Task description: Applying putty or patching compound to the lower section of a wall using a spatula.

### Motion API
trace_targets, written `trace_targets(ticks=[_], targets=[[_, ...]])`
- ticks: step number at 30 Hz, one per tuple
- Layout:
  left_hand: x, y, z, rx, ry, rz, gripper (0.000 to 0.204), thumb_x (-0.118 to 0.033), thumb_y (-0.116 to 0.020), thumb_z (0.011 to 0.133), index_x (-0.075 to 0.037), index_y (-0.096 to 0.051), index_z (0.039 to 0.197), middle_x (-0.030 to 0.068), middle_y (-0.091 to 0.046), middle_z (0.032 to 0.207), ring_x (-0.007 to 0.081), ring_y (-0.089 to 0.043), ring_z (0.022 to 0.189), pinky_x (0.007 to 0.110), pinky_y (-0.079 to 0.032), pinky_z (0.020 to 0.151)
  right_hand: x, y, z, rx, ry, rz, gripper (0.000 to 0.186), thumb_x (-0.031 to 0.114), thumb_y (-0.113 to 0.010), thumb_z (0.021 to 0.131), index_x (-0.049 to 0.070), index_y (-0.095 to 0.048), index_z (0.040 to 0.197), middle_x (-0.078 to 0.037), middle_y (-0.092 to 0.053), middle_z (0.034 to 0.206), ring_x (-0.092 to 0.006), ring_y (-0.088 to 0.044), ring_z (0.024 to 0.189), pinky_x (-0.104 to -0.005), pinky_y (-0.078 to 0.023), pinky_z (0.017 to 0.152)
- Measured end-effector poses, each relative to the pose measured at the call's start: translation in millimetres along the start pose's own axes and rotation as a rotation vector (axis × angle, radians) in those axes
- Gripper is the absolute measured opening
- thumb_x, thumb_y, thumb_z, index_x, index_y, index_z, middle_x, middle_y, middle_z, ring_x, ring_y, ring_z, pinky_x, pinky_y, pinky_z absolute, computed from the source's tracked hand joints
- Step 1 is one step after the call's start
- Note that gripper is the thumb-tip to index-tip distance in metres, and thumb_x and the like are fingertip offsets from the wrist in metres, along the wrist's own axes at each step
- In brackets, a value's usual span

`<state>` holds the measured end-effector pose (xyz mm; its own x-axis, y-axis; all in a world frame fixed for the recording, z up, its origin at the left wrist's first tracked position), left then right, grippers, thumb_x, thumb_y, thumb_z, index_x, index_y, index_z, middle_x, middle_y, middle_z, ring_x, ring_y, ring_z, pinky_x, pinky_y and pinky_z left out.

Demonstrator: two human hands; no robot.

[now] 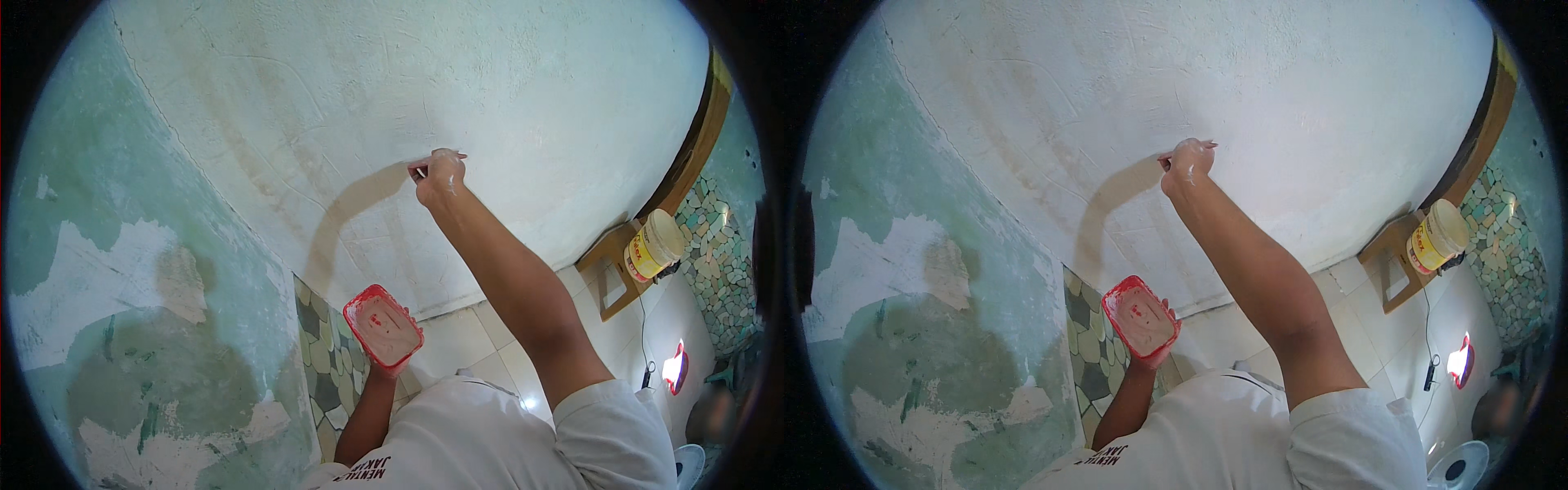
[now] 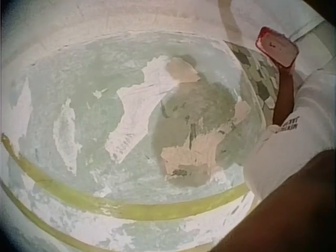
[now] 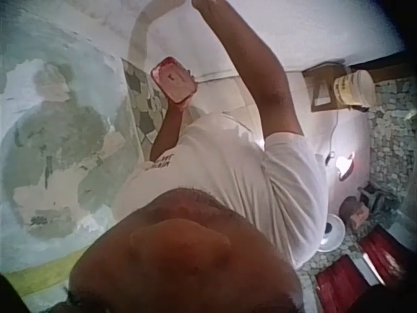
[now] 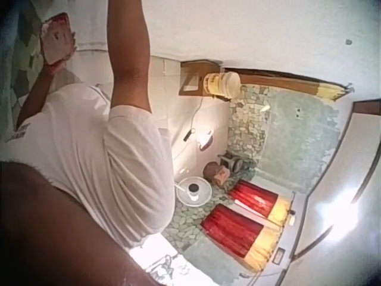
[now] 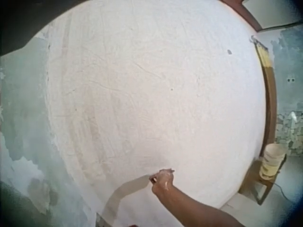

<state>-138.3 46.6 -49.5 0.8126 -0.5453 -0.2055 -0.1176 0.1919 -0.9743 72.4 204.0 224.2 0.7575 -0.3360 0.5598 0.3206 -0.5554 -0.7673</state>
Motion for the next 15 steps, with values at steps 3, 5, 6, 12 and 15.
trace_targets(ticks=[3, 5, 6, 12, 15], targets=[[-2, 2, -3, 0.001, -0.005, 0.038, 0.069, -0.063, -0.052, 0.091, -0.024, -0.043, 0.148, 0.0066, -0.044, 0.152, 0.0296, -0.043, 0.136, 0.055, -0.025, 0.117, -18, -22, 34, 0.025, -0.101, -0.005, 0.031, 0.02, -0.045, 0.1, 0.016, -0.036, 0.129, -0.009, -0.055, 0.087, -0.0255, -0.055, 0.074, -0.0446, -0.048, 0.071], [-8, 1, -7, 0.035, -0.007, -0.01, 0.069, -0.062, -0.052, 0.091, -0.024, -0.043, 0.148, 0.0071, -0.043, 0.153, 0.0297, -0.043, 0.137, 0.055, -0.025, 0.118, -26, -56, 44, 0.033, -0.021, -0.037, 0.046, 0.029, -0.049, 0.099, 0.016, -0.036, 0.141, -0.009, -0.062, 0.105, -0.0265, -0.057, 0.1, -0.0462, -0.049, 0.081], [-3, -5, -1, 0.091, 0.025, -0.065, 0.069, -0.062, -0.052, 0.092, -0.024, -0.042, 0.149, 0.0075, -0.041, 0.154, 0.0298, -0.042, 0.138, 0.055, -0.024, 0.118, -12, -71, 69, 0.022, -0.002, -0.027, 0.046, 0.029, -0.049, 0.099, 0.016, -0.036, 0.141, -0.009, -0.062, 0.105, -0.0265, -0.057, 0.1, -0.0462, -0.049, 0.081], [-9, 12, 5, 0.109, 0.015, -0.193, 0.07, -0.059, -0.054, 0.092, -0.021, -0.041, 0.149, 0.0087, -0.039, 0.155, 0.0305, -0.039, 0.141, 0.056, -0.024, 0.118, 47, -152, 47, 0.241, 0.157, -0.199, 0.026, 0.024, -0.05, 0.097, 0.009, -0.055, 0.118, -0.011, -0.06, 0.111, -0.0218, -0.053, 0.103, -0.0432, -0.045, 0.09], [-14, 1, 1, 0.122, 0.012, -0.175, 0.07, -0.059, -0.054, 0.092, -0.021, -0.041, 0.149, 0.0092, -0.039, 0.156, 0.0309, -0.04, 0.14, 0.056, -0.025, 0.118, 80, -151, -78, 0.253, 0.088, -0.027, 0.019, 0.009, -0.043, 0.101, -0.001, -0.043, 0.117, -0.019, -0.054, 0.102, -0.0288, -0.056, 0.082, -0.0479, -0.053, 0.073]])
Point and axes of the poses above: each hand's wrist, its own z-axis towards the middle knuckle, its own y-axis out of the back of the hand, x = y × z, the point moved 6 cm from there along z, towards the middle knuckle
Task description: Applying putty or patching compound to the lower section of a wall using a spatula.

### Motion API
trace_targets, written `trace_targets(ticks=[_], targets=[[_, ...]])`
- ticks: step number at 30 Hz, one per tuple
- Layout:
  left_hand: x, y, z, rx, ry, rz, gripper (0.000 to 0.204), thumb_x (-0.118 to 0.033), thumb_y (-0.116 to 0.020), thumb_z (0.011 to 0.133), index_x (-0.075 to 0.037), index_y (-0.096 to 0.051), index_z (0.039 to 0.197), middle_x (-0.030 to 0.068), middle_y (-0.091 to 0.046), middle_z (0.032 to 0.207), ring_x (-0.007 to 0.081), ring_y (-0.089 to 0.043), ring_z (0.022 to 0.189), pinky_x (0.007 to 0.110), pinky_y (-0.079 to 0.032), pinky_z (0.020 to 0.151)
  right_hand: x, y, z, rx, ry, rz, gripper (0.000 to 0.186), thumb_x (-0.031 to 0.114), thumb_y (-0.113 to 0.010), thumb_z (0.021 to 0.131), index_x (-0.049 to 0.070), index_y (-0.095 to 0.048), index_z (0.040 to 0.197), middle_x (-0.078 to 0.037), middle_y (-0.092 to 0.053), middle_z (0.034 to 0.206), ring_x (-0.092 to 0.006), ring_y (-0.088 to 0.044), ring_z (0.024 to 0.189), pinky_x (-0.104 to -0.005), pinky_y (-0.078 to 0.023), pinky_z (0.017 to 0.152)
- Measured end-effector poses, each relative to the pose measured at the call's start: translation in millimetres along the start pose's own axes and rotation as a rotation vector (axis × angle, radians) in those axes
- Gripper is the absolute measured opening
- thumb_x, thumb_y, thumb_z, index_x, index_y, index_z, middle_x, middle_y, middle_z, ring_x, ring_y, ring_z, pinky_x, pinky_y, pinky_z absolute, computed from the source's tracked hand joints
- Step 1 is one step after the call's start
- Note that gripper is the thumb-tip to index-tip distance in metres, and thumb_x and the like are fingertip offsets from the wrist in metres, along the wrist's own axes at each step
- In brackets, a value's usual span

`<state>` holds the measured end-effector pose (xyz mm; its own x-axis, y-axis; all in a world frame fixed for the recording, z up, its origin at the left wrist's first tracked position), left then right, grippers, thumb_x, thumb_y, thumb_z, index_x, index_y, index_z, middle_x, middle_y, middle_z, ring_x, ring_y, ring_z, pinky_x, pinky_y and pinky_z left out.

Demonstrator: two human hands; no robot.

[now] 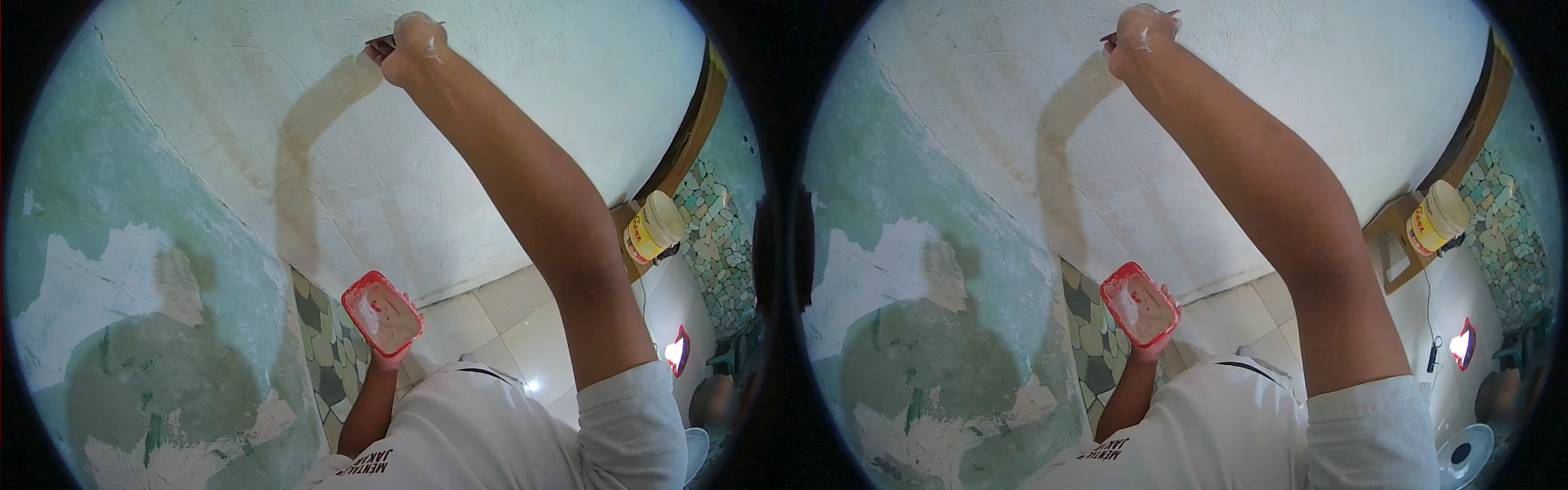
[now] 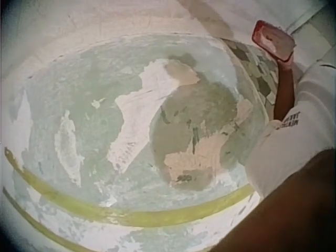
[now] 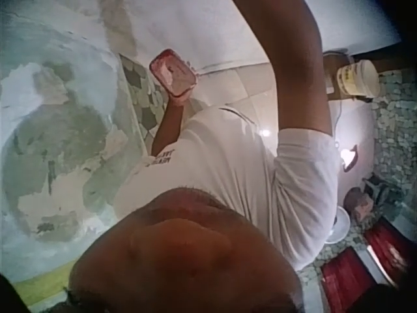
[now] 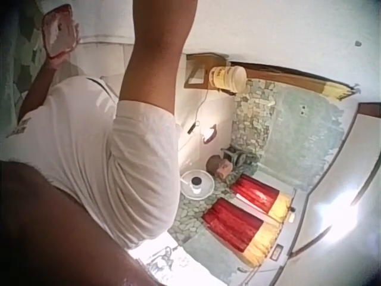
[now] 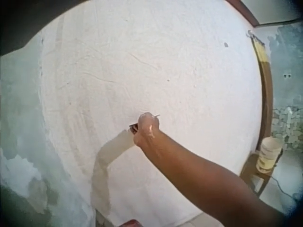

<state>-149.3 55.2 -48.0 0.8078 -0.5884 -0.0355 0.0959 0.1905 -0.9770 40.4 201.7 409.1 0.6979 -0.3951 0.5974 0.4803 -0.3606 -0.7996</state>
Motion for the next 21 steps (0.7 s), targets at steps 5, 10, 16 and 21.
trace_targets(ticks=[5, 10, 16, 21], targets=[[14, 2, 15, -0.099, 0.078, -0.057, 0.071, -0.062, -0.051, 0.092, -0.02, -0.042, 0.149, 0.0098, -0.042, 0.153, 0.0324, -0.043, 0.138, 0.056, -0.025, 0.118, 37, 38, 1, 0.313, 0.3, -0.063, 0.011, -0.004, -0.04, 0.091, 0.0, -0.048, 0.084, -0.016, -0.049, 0.073, -0.029, -0.051, 0.069, -0.0499, -0.052, 0.077], [6, 10, 8, -0.133, 0.02, 0.051, 0.072, -0.063, -0.049, 0.092, -0.019, -0.044, 0.147, 0.0099, -0.045, 0.151, 0.0328, -0.045, 0.136, 0.056, -0.025, 0.117, -47, 130, 7, -0.006, -0.009, 0.088, 0.02, 0.004, -0.038, 0.093, 0.006, -0.045, 0.074, -0.011, -0.045, 0.062, -0.025, -0.046, 0.062, -0.0437, -0.047, 0.068], [-4, 9, -6, -0.163, -0.017, 0.056, 0.073, -0.064, -0.048, 0.092, -0.018, -0.044, 0.148, 0.0091, -0.043, 0.153, 0.0323, -0.045, 0.135, 0.056, -0.025, 0.118, -126, 171, 16, -0.322, -0.226, -0.042, 0.006, 0.012, -0.045, 0.097, 0.009, -0.048, 0.101, -0.012, -0.052, 0.088, -0.0247, -0.05, 0.075, -0.0475, -0.049, 0.072], [12, -3, 2, -0.059, 0.052, -0.057, 0.072, -0.062, -0.051, 0.092, -0.017, -0.043, 0.148, 0.0088, -0.043, 0.153, 0.0312, -0.045, 0.136, 0.054, -0.026, 0.118, -130, 121, 79, -0.15, -0.111, 0.057, 0.016, 0.019, -0.049, 0.096, 0.014, -0.046, 0.111, -0.013, -0.052, 0.097, -0.0261, -0.052, 0.081, -0.0488, -0.049, 0.069]])
Point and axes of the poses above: each hand's wrist, its own z-axis towards the middle knuckle, its own y-axis out of the back of the hand, x = y × z, the point moved 6 cm from there along z, towards the middle knuckle
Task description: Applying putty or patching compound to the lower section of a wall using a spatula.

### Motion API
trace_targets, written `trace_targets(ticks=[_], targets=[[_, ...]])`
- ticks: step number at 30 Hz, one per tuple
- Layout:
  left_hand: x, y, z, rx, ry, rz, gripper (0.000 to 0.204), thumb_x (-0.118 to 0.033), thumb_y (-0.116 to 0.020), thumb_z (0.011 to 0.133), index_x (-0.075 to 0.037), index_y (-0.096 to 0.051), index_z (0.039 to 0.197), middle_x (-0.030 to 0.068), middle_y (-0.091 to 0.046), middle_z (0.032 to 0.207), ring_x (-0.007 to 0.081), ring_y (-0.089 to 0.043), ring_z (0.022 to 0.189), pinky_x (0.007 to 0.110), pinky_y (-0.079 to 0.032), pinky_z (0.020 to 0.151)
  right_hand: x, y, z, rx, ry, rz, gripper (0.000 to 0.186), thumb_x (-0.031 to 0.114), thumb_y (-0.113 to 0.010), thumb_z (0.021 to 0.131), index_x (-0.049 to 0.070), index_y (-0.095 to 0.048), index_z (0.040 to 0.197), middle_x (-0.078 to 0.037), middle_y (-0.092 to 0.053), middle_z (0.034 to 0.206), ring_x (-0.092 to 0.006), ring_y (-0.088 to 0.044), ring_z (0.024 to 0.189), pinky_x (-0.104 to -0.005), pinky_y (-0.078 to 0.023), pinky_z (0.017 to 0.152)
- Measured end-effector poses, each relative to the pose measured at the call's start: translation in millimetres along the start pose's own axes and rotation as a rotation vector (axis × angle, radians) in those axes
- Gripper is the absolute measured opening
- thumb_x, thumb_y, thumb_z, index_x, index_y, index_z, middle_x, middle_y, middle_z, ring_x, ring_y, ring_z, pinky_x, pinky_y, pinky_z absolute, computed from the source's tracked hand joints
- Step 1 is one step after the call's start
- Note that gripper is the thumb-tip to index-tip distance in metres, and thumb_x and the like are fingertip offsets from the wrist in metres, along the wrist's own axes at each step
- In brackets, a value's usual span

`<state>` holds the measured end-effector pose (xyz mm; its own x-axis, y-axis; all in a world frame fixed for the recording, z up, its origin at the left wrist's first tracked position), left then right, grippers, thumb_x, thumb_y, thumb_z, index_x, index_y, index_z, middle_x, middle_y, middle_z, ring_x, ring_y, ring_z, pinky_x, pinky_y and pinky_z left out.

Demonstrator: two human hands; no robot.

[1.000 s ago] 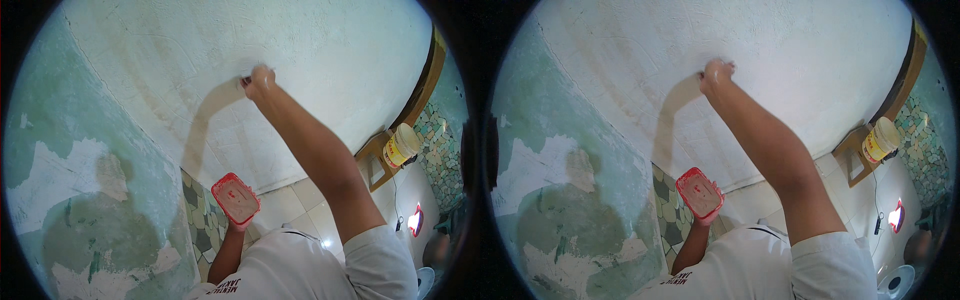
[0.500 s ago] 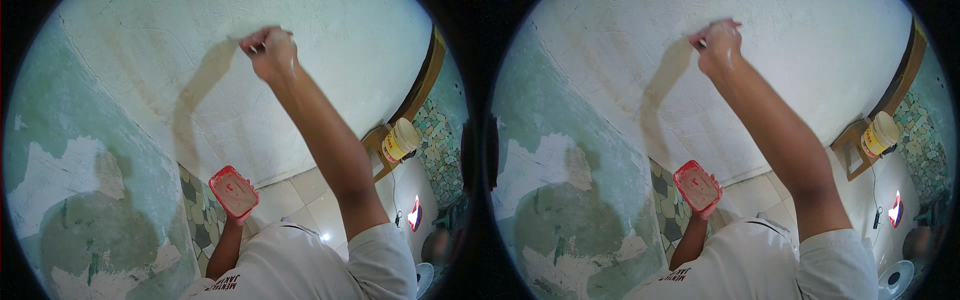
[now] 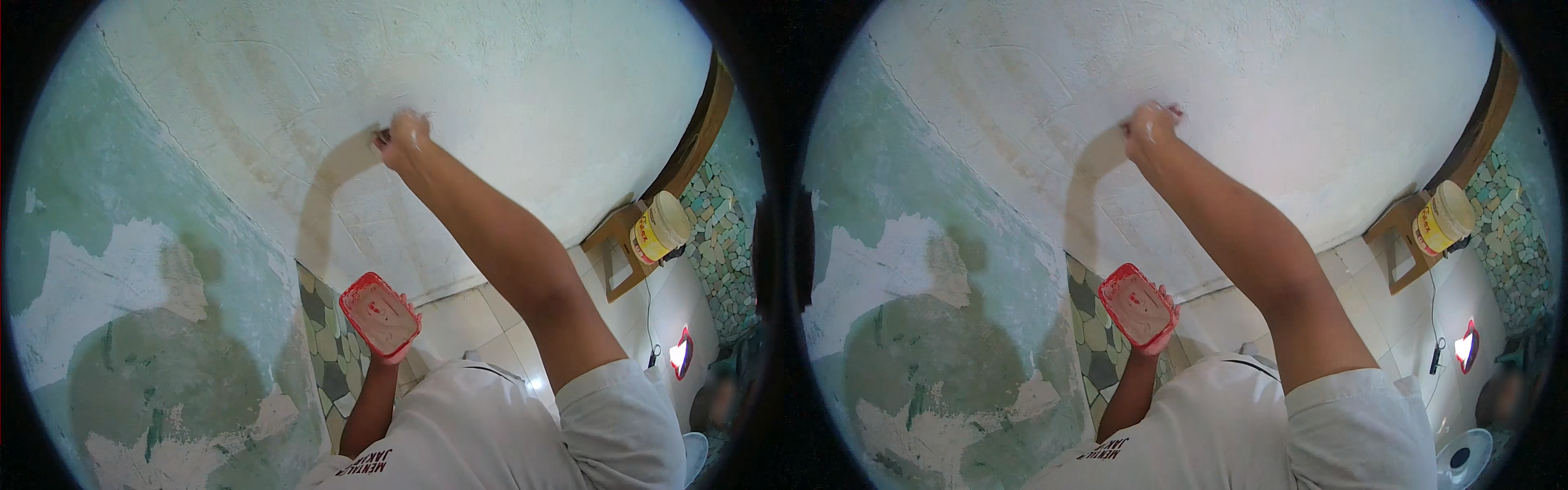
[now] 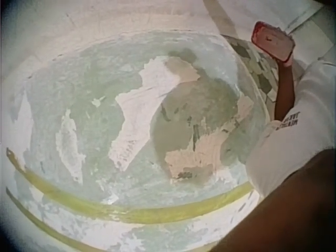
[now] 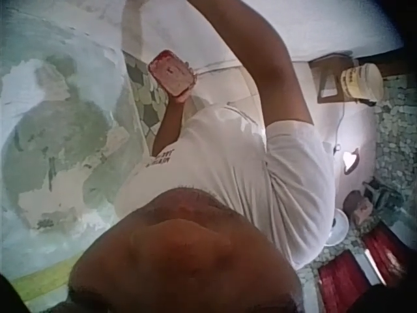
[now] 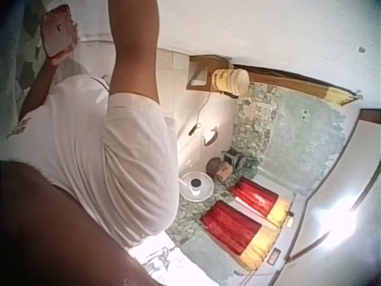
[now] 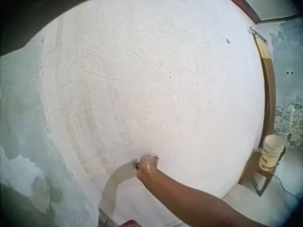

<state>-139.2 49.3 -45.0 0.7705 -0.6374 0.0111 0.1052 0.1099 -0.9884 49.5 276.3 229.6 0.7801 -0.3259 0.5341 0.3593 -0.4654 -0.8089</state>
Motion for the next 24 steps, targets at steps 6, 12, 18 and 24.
trace_targets(ticks=[6, 12, 18, 24], targets=[[-7, -6, -6, 0.027, -0.04, 0.059, 0.072, -0.06, -0.051, 0.093, -0.016, -0.043, 0.148, 0.0104, -0.043, 0.152, 0.0311, -0.044, 0.137, 0.054, -0.027, 0.117, 18, -95, -86, -0.103, -0.144, -0.03, 0.021, 0.024, -0.051, 0.096, 0.02, -0.046, 0.117, -0.011, -0.055, 0.104, -0.0235, -0.053, 0.088, -0.0417, -0.046, 0.068], [3, -1, 9, 0.027, 0.02, 0.075, 0.066, -0.057, -0.049, 0.096, -0.02, -0.04, 0.15, 0.0101, -0.036, 0.157, 0.0331, -0.046, 0.135, 0.057, -0.025, 0.117, 55, -152, -109, 0.127, 0.259, -0.025, 0.016, 0.027, -0.052, 0.094, 0.016, -0.054, 0.107, -0.005, -0.057, 0.088, -0.0198, -0.054, 0.079, -0.0378, -0.046, 0.066], [13, -11, 13, 0.026, 0.11, 0.065, 0.07, -0.057, -0.049, 0.095, -0.012, -0.043, 0.148, 0.012, -0.046, 0.15, 0.032, -0.048, 0.133, 0.054, -0.029, 0.116, 68, -13, -193, 0.919, 0.338, -0.224, 0.008, 0.007, -0.047, 0.094, 0.004, -0.053, 0.097, -0.005, -0.056, 0.079, -0.0154, -0.051, 0.064, -0.0308, -0.042, 0.057], [24, 26, 15, -0.097, 0.26, 0.029, 0.07, -0.058, -0.047, 0.096, -0.01, -0.042, 0.147, 0.0093, -0.047, 0.148, 0.0296, -0.05, 0.129, 0.048, -0.032, 0.114, 65, 186, -209, 0.499, -0.041, -0.716, 0.019, 0.011, -0.052, 0.098, 0.004, -0.056, 0.114, -0.003, -0.061, 0.093, -0.0103, -0.055, 0.078, -0.0268, -0.046, 0.067]])
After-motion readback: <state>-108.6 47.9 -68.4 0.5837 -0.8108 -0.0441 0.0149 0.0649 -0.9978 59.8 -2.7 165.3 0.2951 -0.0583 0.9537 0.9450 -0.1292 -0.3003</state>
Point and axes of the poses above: each hand's wrist, its own z-axis towards the middle knuckle, its own y-axis out of the back of the hand, x = y × z, the point moved 6 cm from there along z, towards the middle knuckle
